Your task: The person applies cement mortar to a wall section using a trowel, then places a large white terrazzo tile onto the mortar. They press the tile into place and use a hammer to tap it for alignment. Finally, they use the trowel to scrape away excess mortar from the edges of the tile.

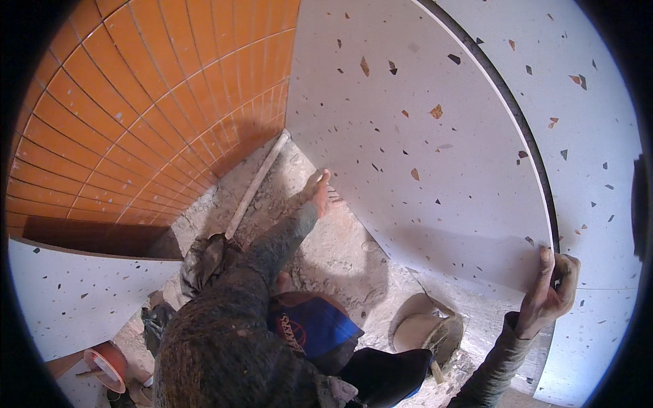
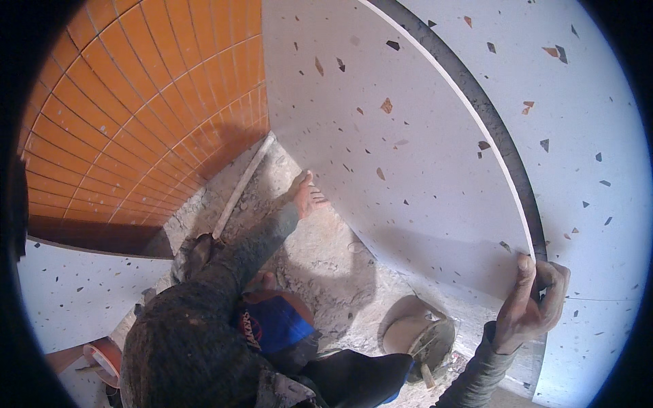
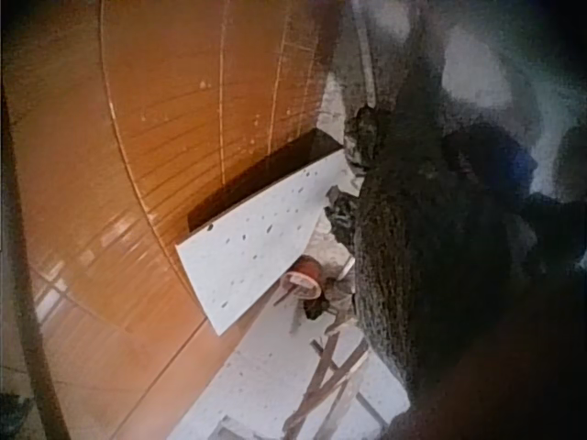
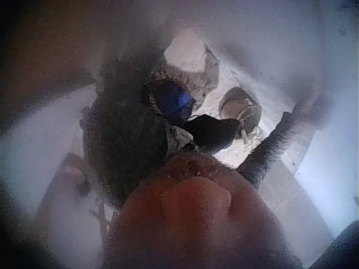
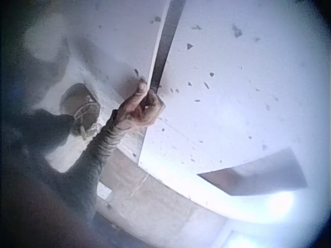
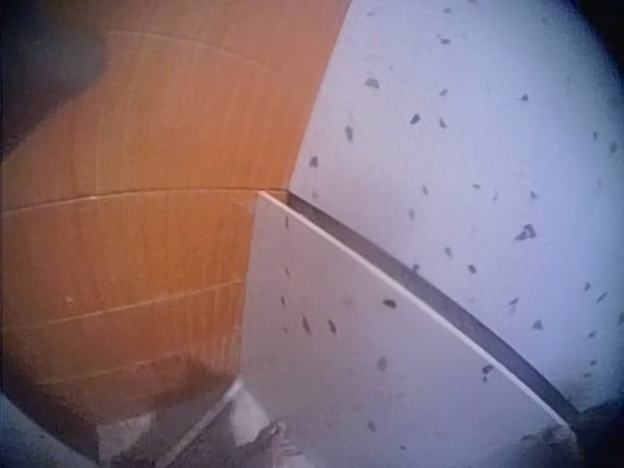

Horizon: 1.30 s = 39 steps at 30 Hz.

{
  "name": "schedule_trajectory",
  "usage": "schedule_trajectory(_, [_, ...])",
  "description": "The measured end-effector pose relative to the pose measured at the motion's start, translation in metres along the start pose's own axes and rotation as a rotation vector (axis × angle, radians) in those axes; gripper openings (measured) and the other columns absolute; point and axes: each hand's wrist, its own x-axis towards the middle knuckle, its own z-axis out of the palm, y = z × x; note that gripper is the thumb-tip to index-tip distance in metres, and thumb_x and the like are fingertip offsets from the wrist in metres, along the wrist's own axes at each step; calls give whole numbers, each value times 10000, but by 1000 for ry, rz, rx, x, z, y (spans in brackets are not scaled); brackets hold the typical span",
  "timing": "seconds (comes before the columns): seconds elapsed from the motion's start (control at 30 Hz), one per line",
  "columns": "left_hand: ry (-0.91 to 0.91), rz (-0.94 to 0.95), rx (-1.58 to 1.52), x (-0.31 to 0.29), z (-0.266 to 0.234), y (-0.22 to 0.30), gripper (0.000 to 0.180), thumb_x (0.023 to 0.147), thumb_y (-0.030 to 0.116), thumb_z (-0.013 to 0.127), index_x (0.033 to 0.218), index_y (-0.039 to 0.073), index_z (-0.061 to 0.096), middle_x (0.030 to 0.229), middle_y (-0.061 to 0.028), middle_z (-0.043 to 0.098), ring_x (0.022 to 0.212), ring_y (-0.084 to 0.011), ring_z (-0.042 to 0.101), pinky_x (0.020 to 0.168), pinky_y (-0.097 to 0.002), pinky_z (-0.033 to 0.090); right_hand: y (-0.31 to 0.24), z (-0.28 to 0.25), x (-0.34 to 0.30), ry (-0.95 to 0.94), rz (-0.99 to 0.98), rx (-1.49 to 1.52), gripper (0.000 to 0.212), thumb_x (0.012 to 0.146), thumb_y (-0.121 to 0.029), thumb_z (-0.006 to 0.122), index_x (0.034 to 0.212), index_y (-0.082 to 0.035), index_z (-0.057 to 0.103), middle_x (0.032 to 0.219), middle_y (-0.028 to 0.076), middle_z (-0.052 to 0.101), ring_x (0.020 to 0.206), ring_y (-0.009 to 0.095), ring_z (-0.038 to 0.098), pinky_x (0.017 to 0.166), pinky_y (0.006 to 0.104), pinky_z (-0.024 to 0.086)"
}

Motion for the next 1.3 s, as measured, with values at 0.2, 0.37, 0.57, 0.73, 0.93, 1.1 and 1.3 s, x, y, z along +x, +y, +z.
schedule_trajectory(0.2, [133, -6, 7, 0, -7, 8, 1230, 808, 714, 567, 1431, -167, -23, 1493, -366, 100, 1387, -490, 209, 1106, -592, 291, -8, 3, 7, -1, 62, 96, 177, 872, -143, 717, 803, -24, 604, 754, 13, 515, 635, 78, 443, 526, 225, 327])
schedule_trajectory(0.37, [107, 11, 78, 4, -1, 2, 1216, 827, 715, 541, 1413, -198, -7, 1479, -406, 86, 1389, -513, 183, 1128, -561, 263, -1, 3, 9, 9, 57, 93, 185, 871, -133, 717, 787, -23, 595, 739, 8, 492, 627, 82, 418, 535, 228, 330])
schedule_trajectory(0.57, [39, -48, 117, 8, -16, 10, 1235, 810, 751, 519, 1399, -220, 35, 1469, -410, 136, 1371, -501, 249, 1114, -532, 306, 1, 8, 12, 12, 97, 119, 203, 870, -138, 725, 778, -21, 587, 739, 3, 486, 622, 77, 399, 547, 221, 316])
schedule_trajectory(0.73, [36, -63, 130, 2, -11, 7, 1259, 769, 783, 538, 1393, -220, 104, 1444, -400, 226, 1333, -488, 338, 1094, -517, 352, 0, 9, 13, 26, 107, 144, 214, 856, -140, 742, 776, -17, 585, 738, 1, 484, 626, 83, 416, 558, 222, 332])
schedule_trajectory(0.93, [-9, -75, 165, 3, -26, 17, 1256, 750, 789, 559, 1388, -216, 157, 1413, -387, 299, 1305, -470, 391, 1068, -520, 386, -1, 11, 18, 35, 71, 95, 241, 848, -163, 750, 765, -12, 582, 730, 7, 484, 627, 92, 434, 554, 231, 351])
schedule_trajectory(1.1, [-8, -56, 205, -13, -3, 10, 1192, 823, 754, 495, 1377, -238, 134, 1422, -415, 246, 1349, -470, 326, 1107, -516, 340, 4, 7, 15, 25, 91, 55, 259, 848, -189, 749, 756, -9, 585, 717, 15, 479, 626, 98, 440, 548, 239, 356])
schedule_trajectory(1.3, [38, 38, 206, -16, -1, 12, 1093, 867, 668, 536, 1356, -242, 178, 1399, -408, 289, 1314, -458, 391, 1084, -501, 380, -3, 9, 17, 18, 127, 124, 249, 842, -173, 752, 749, -10, 588, 705, 21, 488, 631, 115, 437, 576, 245, 363])
